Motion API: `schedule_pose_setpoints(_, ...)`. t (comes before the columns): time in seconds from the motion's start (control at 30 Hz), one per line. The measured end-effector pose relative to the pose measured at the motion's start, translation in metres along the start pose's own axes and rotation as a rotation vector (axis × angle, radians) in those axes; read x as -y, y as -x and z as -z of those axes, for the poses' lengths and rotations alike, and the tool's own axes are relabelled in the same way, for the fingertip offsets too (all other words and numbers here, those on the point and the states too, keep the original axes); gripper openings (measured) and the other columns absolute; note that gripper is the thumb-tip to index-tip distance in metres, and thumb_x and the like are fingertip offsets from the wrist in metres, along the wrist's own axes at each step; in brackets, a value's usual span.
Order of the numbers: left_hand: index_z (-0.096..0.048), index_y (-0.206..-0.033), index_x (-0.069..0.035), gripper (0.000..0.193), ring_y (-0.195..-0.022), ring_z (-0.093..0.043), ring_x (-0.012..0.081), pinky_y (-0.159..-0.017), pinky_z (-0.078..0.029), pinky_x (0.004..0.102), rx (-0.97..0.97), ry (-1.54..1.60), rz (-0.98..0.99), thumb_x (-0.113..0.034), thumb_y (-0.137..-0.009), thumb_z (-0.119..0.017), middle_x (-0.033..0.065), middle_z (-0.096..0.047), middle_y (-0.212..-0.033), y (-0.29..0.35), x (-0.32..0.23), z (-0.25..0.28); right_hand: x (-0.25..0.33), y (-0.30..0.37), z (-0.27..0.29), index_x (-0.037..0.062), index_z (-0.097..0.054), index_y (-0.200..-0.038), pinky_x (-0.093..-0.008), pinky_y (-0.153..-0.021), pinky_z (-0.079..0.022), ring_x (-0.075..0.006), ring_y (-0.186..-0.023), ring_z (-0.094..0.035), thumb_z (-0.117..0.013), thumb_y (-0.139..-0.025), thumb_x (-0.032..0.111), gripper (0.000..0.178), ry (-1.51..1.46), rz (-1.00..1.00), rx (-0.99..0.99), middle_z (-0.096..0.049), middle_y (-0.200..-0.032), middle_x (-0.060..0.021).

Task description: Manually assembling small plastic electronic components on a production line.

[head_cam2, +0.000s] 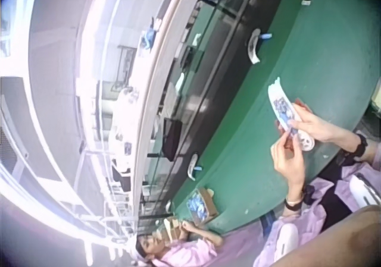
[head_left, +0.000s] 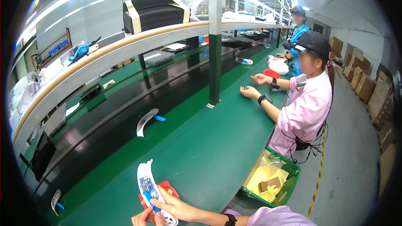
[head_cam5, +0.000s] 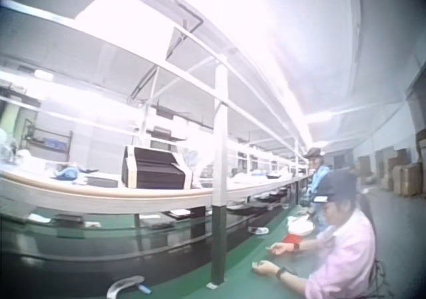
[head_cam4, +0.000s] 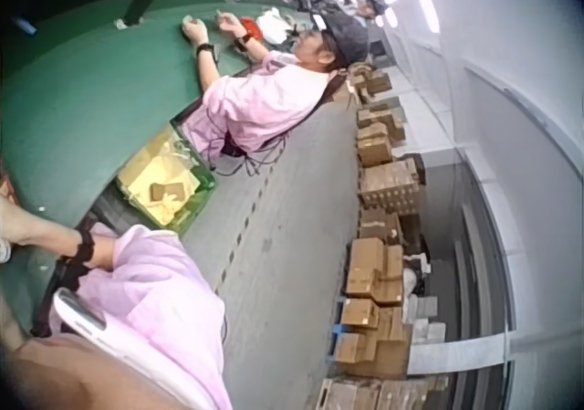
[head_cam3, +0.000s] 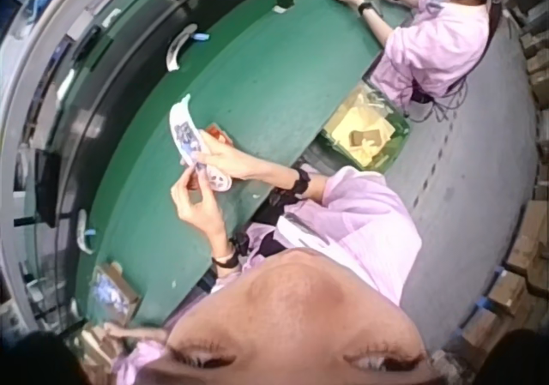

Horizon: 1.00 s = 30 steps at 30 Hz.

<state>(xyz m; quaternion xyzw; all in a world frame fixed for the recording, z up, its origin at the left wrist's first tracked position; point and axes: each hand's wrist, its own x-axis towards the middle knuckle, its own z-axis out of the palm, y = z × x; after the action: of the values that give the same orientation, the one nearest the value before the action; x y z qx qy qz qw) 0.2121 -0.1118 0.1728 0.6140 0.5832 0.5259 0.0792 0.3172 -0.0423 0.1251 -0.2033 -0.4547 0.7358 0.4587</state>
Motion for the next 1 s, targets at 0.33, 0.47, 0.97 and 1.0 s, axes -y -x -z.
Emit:
schedule_pose_setpoints(0.33, -0.070, -0.097, -0.001, 0.018, -0.075, -0.058, 0.0223, -0.068, -0.049, 0.0320, 0.026, -0.062, -0.019, -0.001, -0.079, -0.071, 0.0106, -0.062, -0.086, 0.009, 0.004, 0.005, -0.008, 0.009, -0.001, 0.0058, -0.024, -0.143, -0.0331, -0.100, -0.041, -0.0186, -0.119, -0.050, -0.040, -0.093, 0.004, 0.052, -0.155, -0.033, -0.005, -0.050, -0.127, -0.0143)
schedule_pose_setpoints(0.47, -0.070, -0.097, 0.001, 0.018, -0.075, -0.059, 0.0226, -0.067, -0.050, 0.0318, -0.045, -0.024, -0.024, -0.001, -0.079, -0.072, 0.0116, -0.063, -0.086, 0.015, 0.002, -0.001, -0.003, 0.011, -0.008, 0.0052, -0.020, -0.144, -0.0328, -0.098, -0.042, -0.0189, -0.118, -0.051, -0.039, -0.093, 0.002, 0.054, -0.061, 0.079, -0.012, -0.050, -0.127, -0.0173)
schedule_pose_setpoints(0.97, -0.073, -0.094, -0.004, 0.025, -0.079, -0.056, 0.0197, -0.069, -0.047, 0.0290, -0.074, 0.027, -0.067, 0.002, -0.071, -0.075, 0.0068, -0.063, -0.083, 0.011, 0.012, -0.004, 0.011, 0.014, -0.020, 0.0000, -0.026, -0.142, -0.0370, -0.097, -0.046, -0.0256, -0.114, -0.056, -0.033, -0.087, 0.003, 0.056, -0.142, 0.038, -0.098, -0.049, -0.133, -0.0217)
schedule_pose_setpoints(1.0, -0.073, -0.094, -0.004, 0.025, -0.079, -0.056, 0.0197, -0.069, -0.047, 0.0290, -0.073, 0.021, -0.065, 0.002, -0.071, -0.075, 0.0068, -0.063, -0.083, 0.011, 0.013, -0.004, 0.010, 0.015, -0.021, 0.0000, -0.026, -0.142, -0.0370, -0.097, -0.046, -0.0256, -0.114, -0.056, -0.033, -0.087, 0.003, 0.056, -0.147, 0.034, -0.096, -0.049, -0.133, -0.0217)
